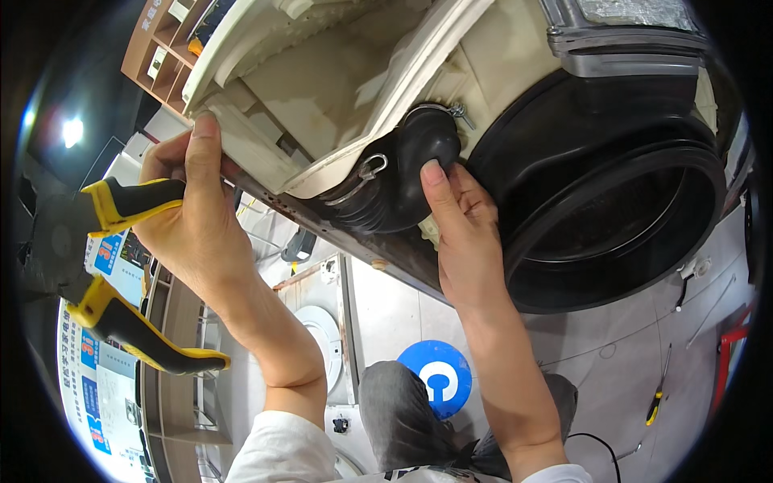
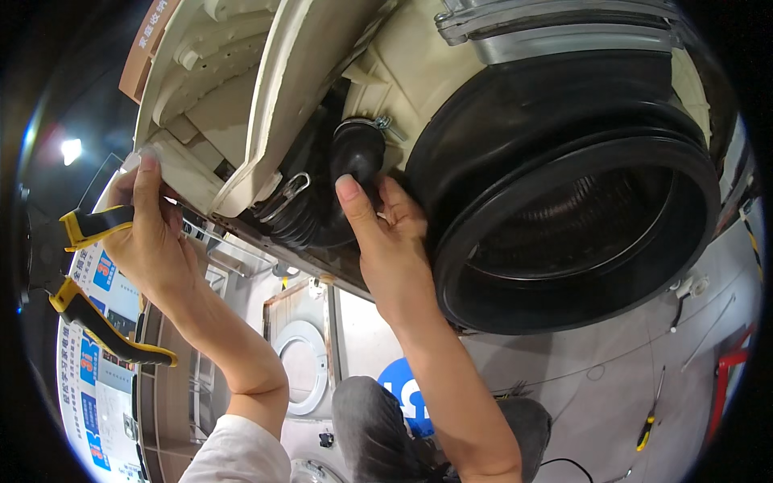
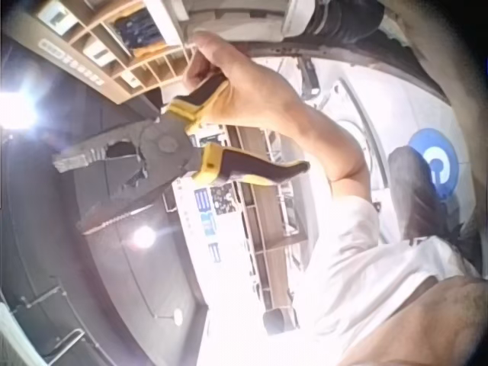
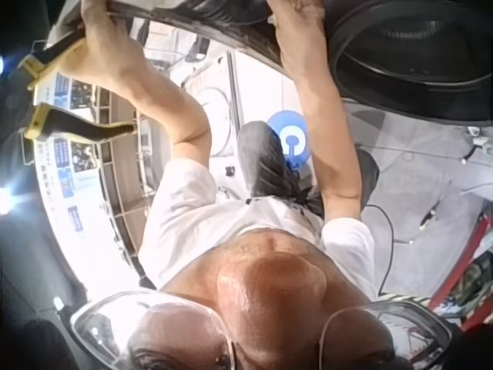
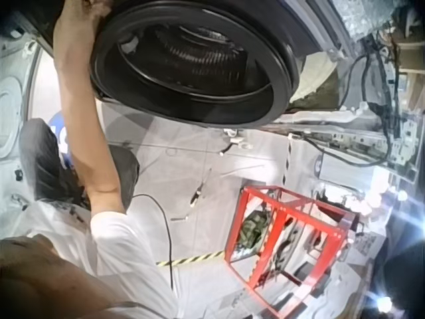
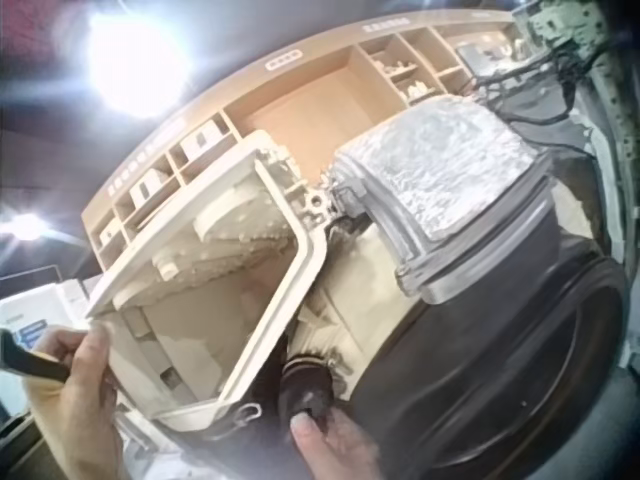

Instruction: The person works on the internal components of a washing machine, using pliers to disconnect a hose and then handling electrical wiring and a pump assembly.

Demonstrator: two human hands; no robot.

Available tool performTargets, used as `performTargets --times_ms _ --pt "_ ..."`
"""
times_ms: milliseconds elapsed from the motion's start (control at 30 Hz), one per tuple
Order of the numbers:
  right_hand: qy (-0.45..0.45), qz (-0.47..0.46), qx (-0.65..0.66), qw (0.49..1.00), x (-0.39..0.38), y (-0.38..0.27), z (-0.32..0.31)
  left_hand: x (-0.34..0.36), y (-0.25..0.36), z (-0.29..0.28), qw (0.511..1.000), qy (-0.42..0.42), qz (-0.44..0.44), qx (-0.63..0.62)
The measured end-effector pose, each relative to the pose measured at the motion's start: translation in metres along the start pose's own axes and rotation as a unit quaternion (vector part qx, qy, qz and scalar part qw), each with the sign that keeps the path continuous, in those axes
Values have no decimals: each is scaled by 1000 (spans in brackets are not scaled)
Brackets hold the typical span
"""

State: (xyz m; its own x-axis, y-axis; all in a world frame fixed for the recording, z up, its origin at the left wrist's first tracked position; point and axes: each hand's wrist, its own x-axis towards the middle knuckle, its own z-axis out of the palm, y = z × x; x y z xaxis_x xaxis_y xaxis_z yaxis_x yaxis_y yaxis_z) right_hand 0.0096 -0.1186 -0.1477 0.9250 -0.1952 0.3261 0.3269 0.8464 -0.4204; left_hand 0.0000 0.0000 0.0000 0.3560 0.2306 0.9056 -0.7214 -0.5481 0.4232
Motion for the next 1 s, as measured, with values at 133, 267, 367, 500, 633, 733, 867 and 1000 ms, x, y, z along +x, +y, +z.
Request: performTargets --times_ms 133,267,367,500,633,733,867,1000 --pt "0 -15 6 1000 3 5 -1 3 6 0 1000 -5 -5 -6" --pt "41 12 -101 994 0 6 -8 8 7 6 999 28 -6 -30" --pt "58 46 -53 996 3 13 -4 15 10 8 999 20 4 -29" --pt "100 26 -94 990 0 18 4 17 16 6 1000 6 24 0" --pt "100 26 -115 988 0 20 7 24 19 9 999 19 32 27" --pt "115 5 -65 991 1 25 16 28 19 7 999 6 46 27" --pt "89 45 28 995 -3 18 18 32 16 8 997 13 56 44" --pt "85 64 -9 994 -3 18 18 32 19 9 998 15 50 42"
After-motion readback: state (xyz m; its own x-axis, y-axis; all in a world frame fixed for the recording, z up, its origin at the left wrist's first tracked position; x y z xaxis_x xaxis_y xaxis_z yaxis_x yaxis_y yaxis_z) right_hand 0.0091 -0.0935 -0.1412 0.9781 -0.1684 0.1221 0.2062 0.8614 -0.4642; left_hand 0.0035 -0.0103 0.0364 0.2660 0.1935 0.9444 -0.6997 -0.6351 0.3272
